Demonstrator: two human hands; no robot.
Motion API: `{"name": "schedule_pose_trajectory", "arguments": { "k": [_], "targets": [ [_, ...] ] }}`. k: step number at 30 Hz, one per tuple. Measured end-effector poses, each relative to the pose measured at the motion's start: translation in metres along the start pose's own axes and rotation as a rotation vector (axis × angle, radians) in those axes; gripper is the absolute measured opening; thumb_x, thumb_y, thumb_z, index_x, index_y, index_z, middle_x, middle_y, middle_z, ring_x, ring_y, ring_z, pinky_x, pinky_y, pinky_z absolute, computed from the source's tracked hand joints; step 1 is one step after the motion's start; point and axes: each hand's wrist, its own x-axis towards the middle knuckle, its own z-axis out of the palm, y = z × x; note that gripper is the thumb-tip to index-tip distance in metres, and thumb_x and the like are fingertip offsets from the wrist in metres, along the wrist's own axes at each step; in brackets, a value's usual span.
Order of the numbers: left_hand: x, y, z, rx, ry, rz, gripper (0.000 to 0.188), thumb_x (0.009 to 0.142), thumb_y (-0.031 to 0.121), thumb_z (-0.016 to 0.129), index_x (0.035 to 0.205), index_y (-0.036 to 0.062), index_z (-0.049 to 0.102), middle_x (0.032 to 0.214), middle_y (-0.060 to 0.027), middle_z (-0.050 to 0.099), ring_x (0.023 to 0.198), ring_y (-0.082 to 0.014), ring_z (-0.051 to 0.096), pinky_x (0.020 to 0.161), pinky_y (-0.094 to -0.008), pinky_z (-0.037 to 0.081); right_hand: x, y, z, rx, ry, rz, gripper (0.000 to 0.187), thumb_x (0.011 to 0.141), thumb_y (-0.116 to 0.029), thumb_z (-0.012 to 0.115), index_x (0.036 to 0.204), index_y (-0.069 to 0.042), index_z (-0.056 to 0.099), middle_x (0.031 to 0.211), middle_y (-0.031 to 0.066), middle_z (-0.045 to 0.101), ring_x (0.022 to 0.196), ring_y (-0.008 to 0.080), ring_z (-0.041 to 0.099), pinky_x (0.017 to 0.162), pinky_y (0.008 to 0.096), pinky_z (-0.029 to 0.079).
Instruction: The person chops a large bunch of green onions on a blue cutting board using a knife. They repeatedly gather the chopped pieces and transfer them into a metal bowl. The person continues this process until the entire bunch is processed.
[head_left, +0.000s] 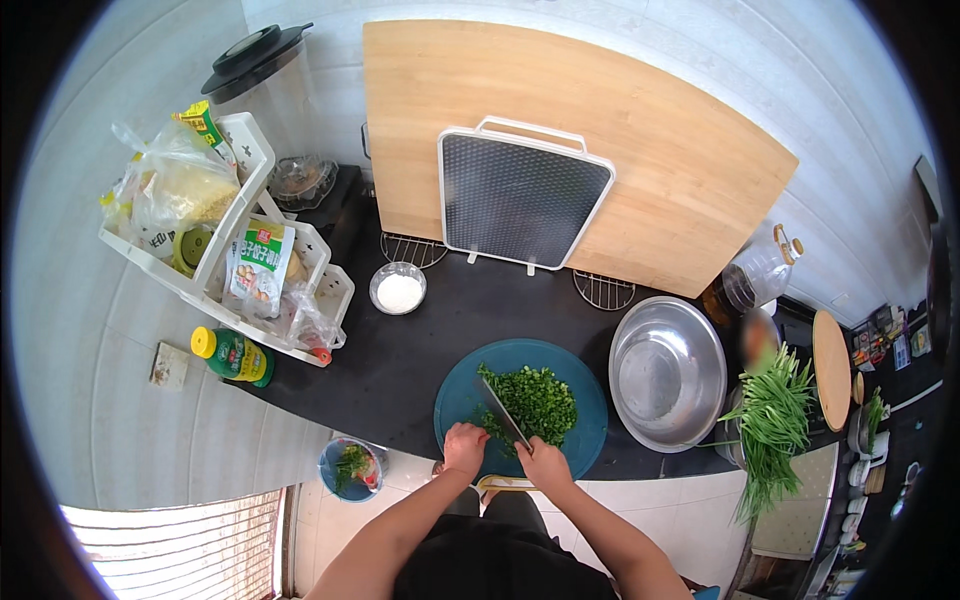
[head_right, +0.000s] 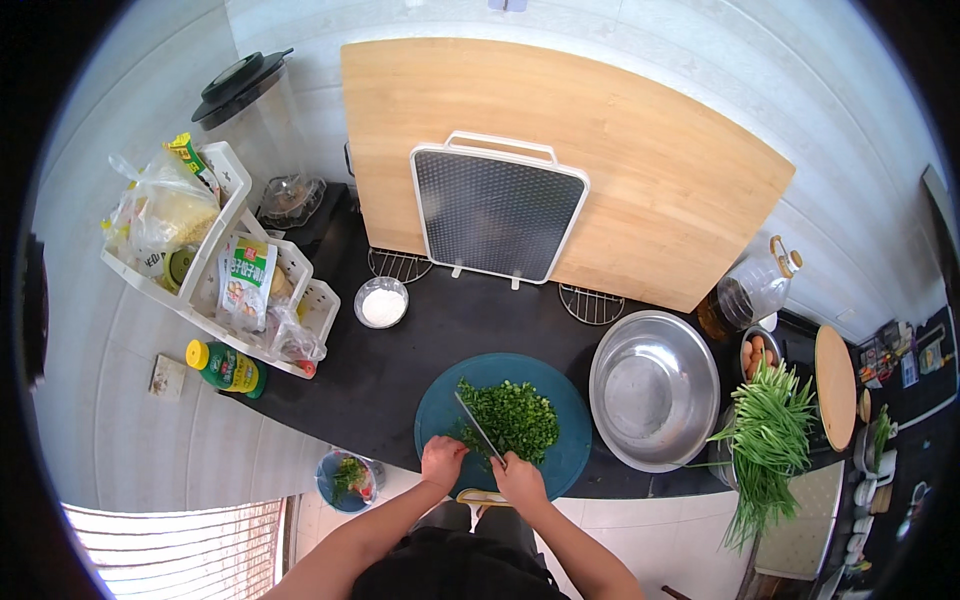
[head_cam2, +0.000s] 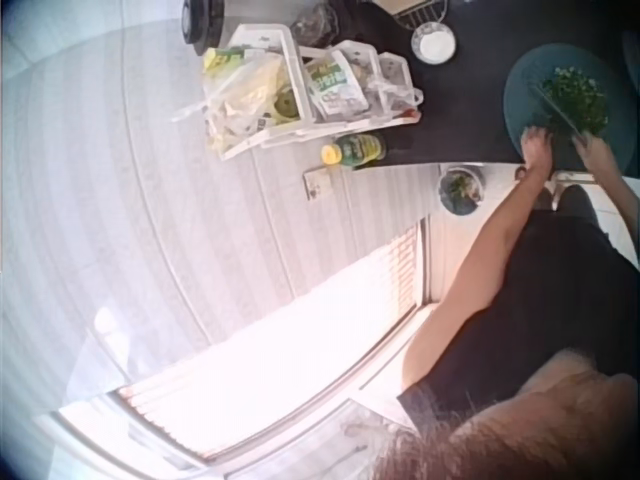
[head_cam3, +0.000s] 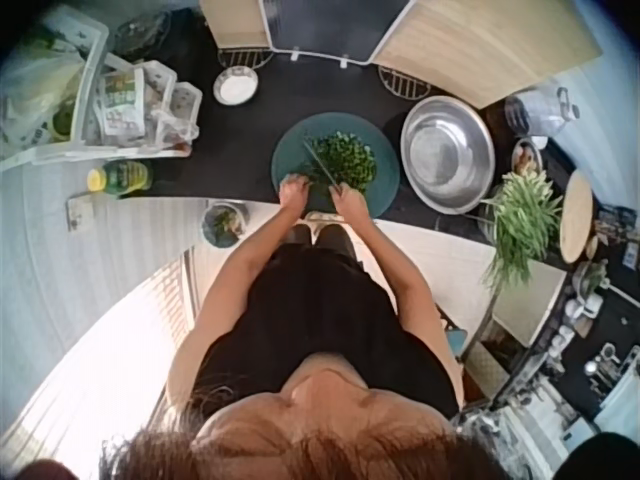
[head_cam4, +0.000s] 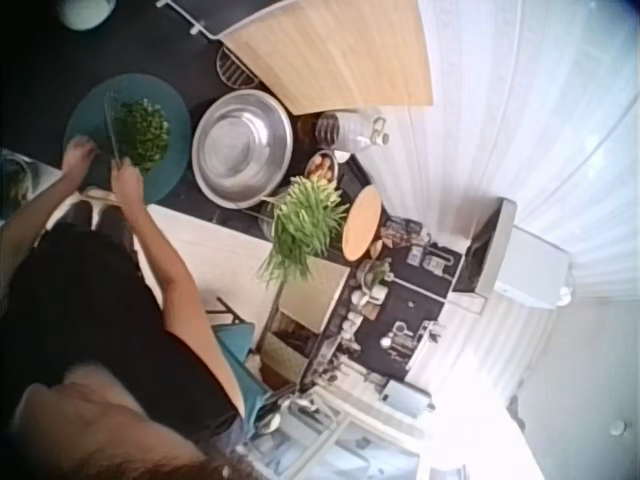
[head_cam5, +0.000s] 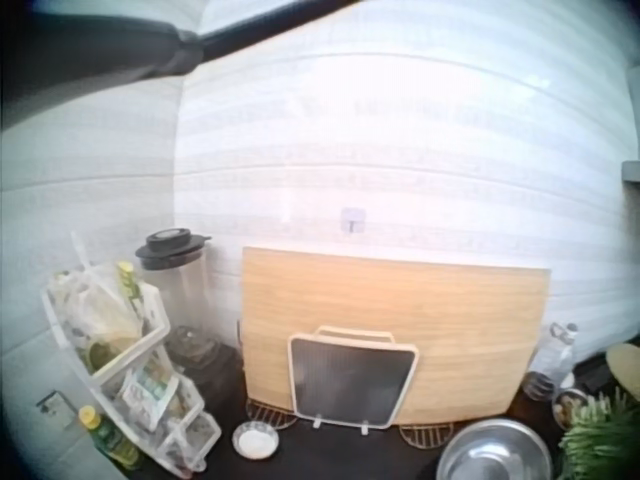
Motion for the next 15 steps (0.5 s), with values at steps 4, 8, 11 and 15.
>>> {"name": "schedule_pose_trajectory", "arguments": {
  "k": [4, 8, 11, 15],
  "targets": [
    [-0.003, -0.007, -0.003, -0.029, -0.016, 0.061, 0.01, 0.07, 0.011, 0.068, 0.08, 0.0063, 0.066, 0.078, -0.0079, 0.06, 0.08, -0.0284, 0.055, 0.076, -0.0401, 0.045, -0.012, 0.002, 0.009, -0.05, -0.047, -0.032, 0.039, 0.089, -0.037, 0.052, 0.073, -0.002, 0.054, 0.067, 0.0234, 0.061, 0.068, 0.0436, 0.06, 0.062, 0.0504, 0.048],
    [-0.001, 0.003, -0.026, -0.023, 0.038, 0.05, 0.011, 0.071, 0.012, 0.067, 0.08, 0.0055, 0.066, 0.082, -0.0084, 0.059, 0.082, -0.028, 0.055, 0.075, -0.0391, 0.046, -0.013, 0.003, 0.014, -0.071, -0.063, -0.052, 0.038, 0.09, -0.036, 0.051, 0.076, -0.002, 0.055, 0.069, 0.0219, 0.062, 0.068, 0.0418, 0.061, 0.063, 0.0497, 0.049],
    [-0.006, -0.005, -0.023, -0.016, -0.016, 0.04, 0.01, 0.072, 0.013, 0.066, 0.079, 0.0053, 0.066, 0.084, -0.0089, 0.059, 0.084, -0.0278, 0.054, 0.075, -0.039, 0.046, -0.012, 0.005, 0.019, -0.105, -0.093, -0.068, 0.037, 0.091, -0.036, 0.05, 0.079, -0.001, 0.055, 0.07, 0.0218, 0.063, 0.068, 0.0412, 0.062, 0.063, 0.0493, 0.049],
    [-0.005, -0.01, -0.01, -0.011, -0.041, 0.004, 0.008, 0.072, 0.012, 0.064, 0.078, 0.0072, 0.067, 0.081, -0.0082, 0.059, 0.082, -0.0284, 0.055, 0.074, -0.0387, 0.046, -0.009, 0.006, 0.029, -0.206, -0.149, -0.06, 0.033, 0.091, -0.032, 0.049, 0.083, 0.0, 0.055, 0.072, 0.0231, 0.063, 0.069, 0.0415, 0.062, 0.064, 0.049, 0.05]
  ]
}}
